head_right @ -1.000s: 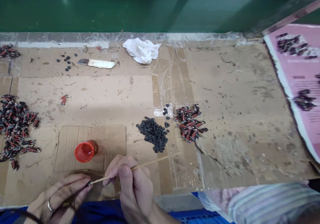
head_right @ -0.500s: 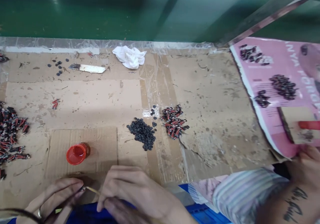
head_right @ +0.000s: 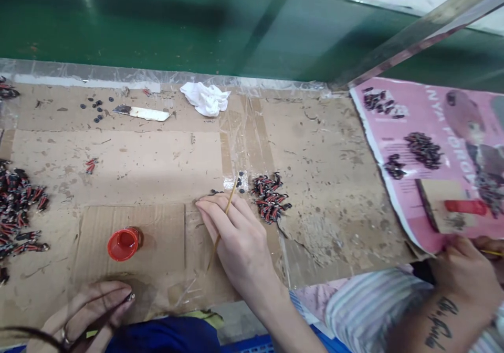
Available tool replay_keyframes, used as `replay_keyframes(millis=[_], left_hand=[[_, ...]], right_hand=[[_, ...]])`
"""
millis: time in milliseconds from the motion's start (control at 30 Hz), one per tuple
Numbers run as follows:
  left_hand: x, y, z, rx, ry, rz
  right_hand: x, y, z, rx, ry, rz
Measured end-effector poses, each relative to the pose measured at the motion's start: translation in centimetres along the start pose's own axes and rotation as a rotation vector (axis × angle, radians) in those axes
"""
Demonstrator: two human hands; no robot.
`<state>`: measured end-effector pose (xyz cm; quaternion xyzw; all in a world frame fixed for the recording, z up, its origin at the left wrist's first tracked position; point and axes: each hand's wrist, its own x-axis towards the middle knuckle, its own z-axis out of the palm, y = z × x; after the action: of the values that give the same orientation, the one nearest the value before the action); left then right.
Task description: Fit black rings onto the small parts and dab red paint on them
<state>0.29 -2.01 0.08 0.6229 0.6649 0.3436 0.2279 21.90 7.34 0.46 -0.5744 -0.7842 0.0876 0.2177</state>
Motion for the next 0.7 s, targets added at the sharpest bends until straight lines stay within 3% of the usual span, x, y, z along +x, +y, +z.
replay_keyframes(millis=[233, 333, 467, 700], left_hand=[[-0.3, -0.5, -0.5, 0.000, -0.128, 0.074], [0.0, -0.1, -0.3, -0.036, -0.118, 0.101], [0.5, 1.0, 0.2, -0.108, -0.146, 0.135], [1.3, 2.3, 1.2, -0.208, -0.142, 0.142]], right_hand=[[-0.2, -0.3, -0.1, 0.070, 0.060, 0.067], [-0.6, -2.3, -0.4, 0.321, 0.110, 0.197], [-2.1, -5.3, -0.3, 0.768, 0.033, 0.371], [-5.1, -6.3, 0.2, 0.998, -0.082, 0.404]])
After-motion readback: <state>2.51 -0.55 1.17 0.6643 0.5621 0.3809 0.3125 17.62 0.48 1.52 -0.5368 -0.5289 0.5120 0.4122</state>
